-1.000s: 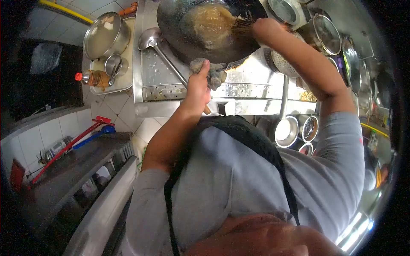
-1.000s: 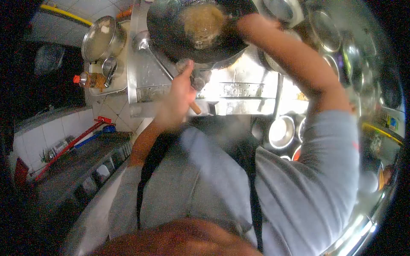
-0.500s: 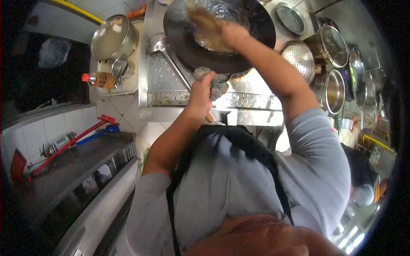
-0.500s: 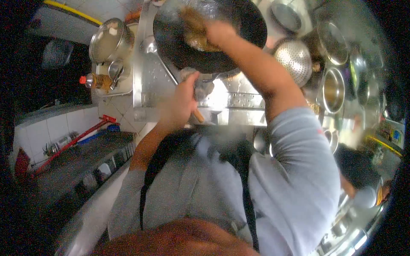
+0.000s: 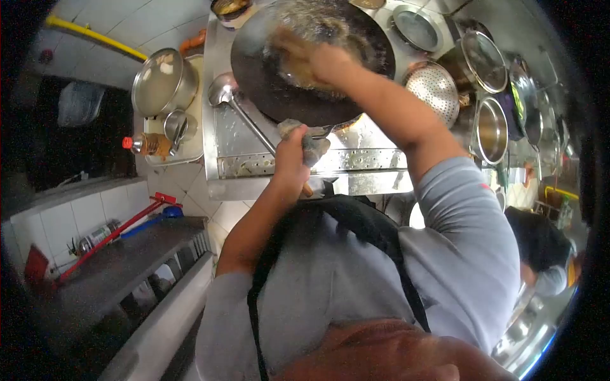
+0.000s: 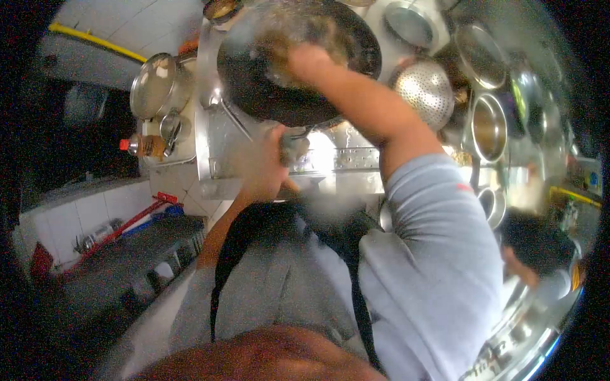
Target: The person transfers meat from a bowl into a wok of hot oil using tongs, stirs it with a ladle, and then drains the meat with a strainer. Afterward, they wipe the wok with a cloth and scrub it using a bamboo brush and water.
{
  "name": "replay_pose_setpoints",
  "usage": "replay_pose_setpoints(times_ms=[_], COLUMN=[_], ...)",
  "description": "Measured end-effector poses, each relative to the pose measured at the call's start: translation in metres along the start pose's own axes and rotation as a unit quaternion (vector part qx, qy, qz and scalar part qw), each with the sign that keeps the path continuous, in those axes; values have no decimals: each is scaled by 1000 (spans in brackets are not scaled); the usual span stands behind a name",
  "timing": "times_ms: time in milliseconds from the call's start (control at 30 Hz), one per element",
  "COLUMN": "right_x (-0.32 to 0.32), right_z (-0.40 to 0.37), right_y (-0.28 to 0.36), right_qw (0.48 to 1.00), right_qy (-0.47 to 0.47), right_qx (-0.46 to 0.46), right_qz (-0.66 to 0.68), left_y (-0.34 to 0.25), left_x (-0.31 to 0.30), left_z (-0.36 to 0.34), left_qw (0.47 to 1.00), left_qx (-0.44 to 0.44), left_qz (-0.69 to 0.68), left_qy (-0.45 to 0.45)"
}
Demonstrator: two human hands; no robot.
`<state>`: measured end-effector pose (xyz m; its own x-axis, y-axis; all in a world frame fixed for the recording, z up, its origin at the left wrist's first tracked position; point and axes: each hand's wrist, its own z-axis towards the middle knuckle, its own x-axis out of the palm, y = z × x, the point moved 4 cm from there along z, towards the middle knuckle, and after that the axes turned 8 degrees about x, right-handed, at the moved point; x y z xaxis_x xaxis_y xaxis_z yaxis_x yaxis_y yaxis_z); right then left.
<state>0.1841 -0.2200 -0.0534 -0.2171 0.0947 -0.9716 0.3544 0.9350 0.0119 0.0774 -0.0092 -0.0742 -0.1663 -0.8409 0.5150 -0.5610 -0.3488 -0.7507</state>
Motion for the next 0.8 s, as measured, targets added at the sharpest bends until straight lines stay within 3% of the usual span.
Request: replay_pose_setpoints(times_ms=[33, 67, 100, 167, 200, 233, 267, 300, 367, 400, 467, 500, 567, 633, 700, 800], right_x=[36, 38, 31, 17, 6, -5, -26, -42, -49, -54, -52, -53, -54, -45, -49, -36], right_z=[6, -13, -31, -67, -70, -66, -59, -52, -32, -24, -29, -36, -73, -93, -86, -38], right_y=[0, -7, -22, -57, -83, -105, -117, -127, -126, -123, -121, -120, -118, -113, -109, -89], right_qw=[998, 999, 1000, 993, 992, 988, 989, 988, 989, 987, 981, 973, 973, 975, 975, 982], right_qy=[-52, 18, 16, 96, 95, 96, 84, 70, 19, -33, 0, 27, 23, 52, 48, 22], right_qx=[-44, -26, -12, -64, -34, -5, 30, 63, 60, 55, 76, 100, 58, -15, -12, -9], right_qz=[0, 23, 21, -32, -77, -122, -122, -122, -136, -150, -176, -208, -221, -218, -218, -190], left_y=[3, 8, 14, 28, 22, 23, 30, 32, 27, 23, 24, 11, -18, -17, -32, -25], left_x=[-3, -6, -8, -17, -16, -15, -21, -18, -19, -19, -22, -6, 20, 16, 22, 18], left_z=[3, 7, 12, 23, 29, 28, 35, 36, 40, 42, 27, 12, -10, -12, -20, -18], left_qw=[1000, 1000, 999, 999, 934, 761, 590, 590, 809, 890, 985, 985, 995, 998, 976, 995], left_qx=[0, 2, 3, -3, 189, 363, 422, 423, 282, 203, 16, 10, -56, -20, 141, 76], left_qz=[3, 6, 8, 10, 271, 498, 635, 634, 462, 360, 129, 131, 23, 3, 158, 68], left_qy=[8, 20, 31, 51, 136, 204, 265, 267, 227, 195, 114, 110, -81, -60, 57, 6])
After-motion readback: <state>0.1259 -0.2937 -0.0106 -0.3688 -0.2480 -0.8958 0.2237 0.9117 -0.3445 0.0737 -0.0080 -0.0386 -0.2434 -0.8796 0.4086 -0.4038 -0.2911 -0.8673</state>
